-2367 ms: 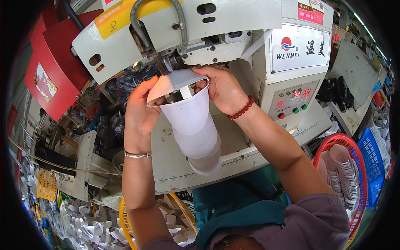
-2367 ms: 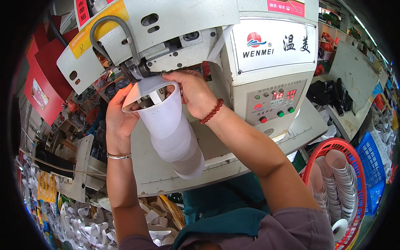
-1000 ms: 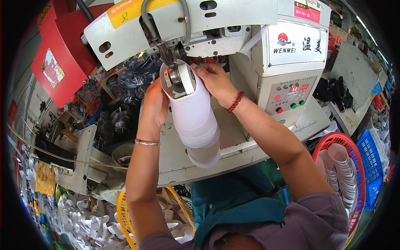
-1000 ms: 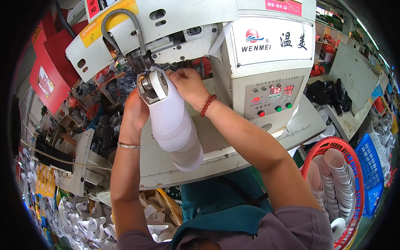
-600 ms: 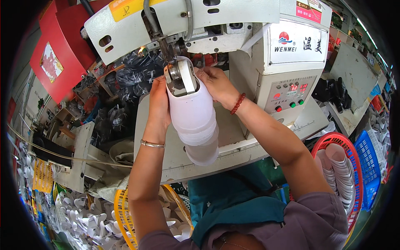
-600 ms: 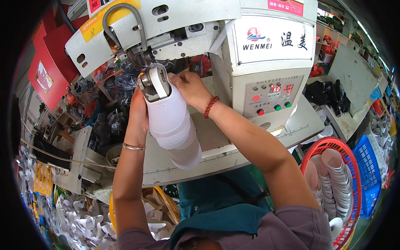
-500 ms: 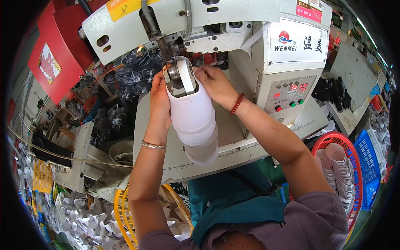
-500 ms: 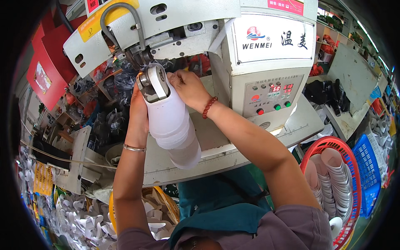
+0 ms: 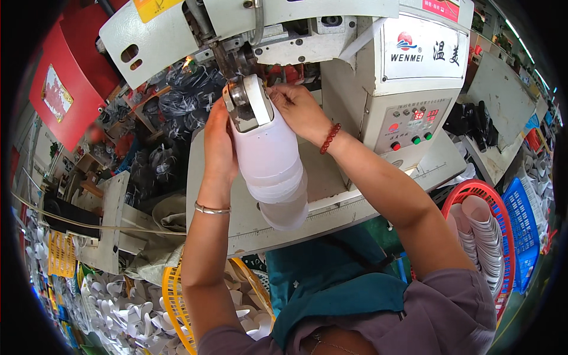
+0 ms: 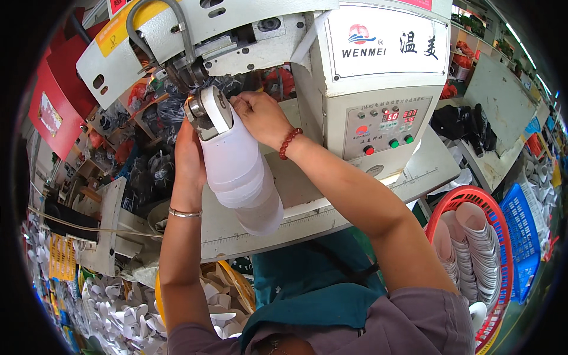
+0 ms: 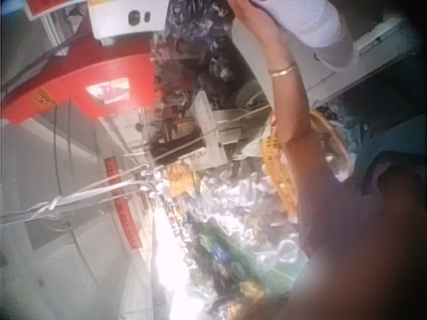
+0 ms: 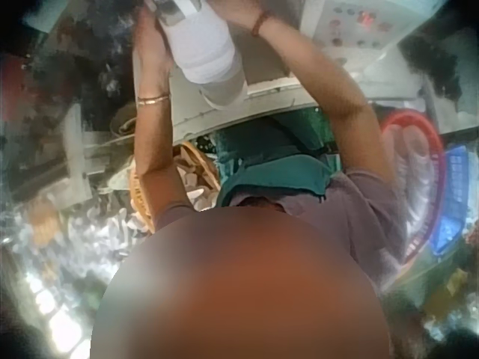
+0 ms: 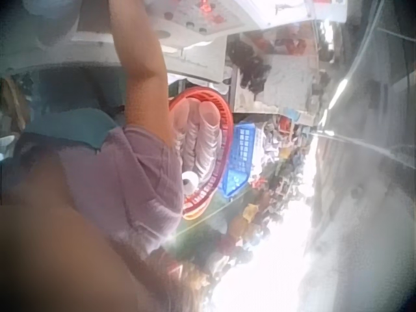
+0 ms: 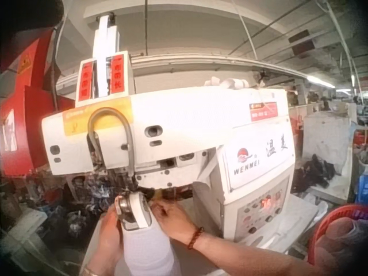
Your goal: The person stitches shoe upper components together using a sewing machine.
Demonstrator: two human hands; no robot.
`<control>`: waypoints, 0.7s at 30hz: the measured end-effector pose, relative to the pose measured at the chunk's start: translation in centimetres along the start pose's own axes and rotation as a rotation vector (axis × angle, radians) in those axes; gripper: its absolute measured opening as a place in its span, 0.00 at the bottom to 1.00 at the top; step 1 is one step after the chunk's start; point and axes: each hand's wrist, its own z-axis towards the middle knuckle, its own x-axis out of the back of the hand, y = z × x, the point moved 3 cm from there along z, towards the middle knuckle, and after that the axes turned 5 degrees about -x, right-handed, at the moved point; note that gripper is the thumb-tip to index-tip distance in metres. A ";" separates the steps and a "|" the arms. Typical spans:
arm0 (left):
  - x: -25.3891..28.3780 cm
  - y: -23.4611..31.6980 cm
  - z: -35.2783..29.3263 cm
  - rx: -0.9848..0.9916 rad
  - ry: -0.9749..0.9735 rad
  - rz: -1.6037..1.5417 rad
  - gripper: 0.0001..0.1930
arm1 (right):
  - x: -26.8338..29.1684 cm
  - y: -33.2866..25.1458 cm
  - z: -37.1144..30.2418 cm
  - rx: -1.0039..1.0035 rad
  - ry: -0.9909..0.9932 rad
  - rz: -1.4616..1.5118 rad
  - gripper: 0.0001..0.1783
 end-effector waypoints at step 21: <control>1.3 -3.1 -3.6 0.059 -0.008 0.094 0.27 | -1.0 -0.1 -8.0 0.143 0.022 0.026 0.32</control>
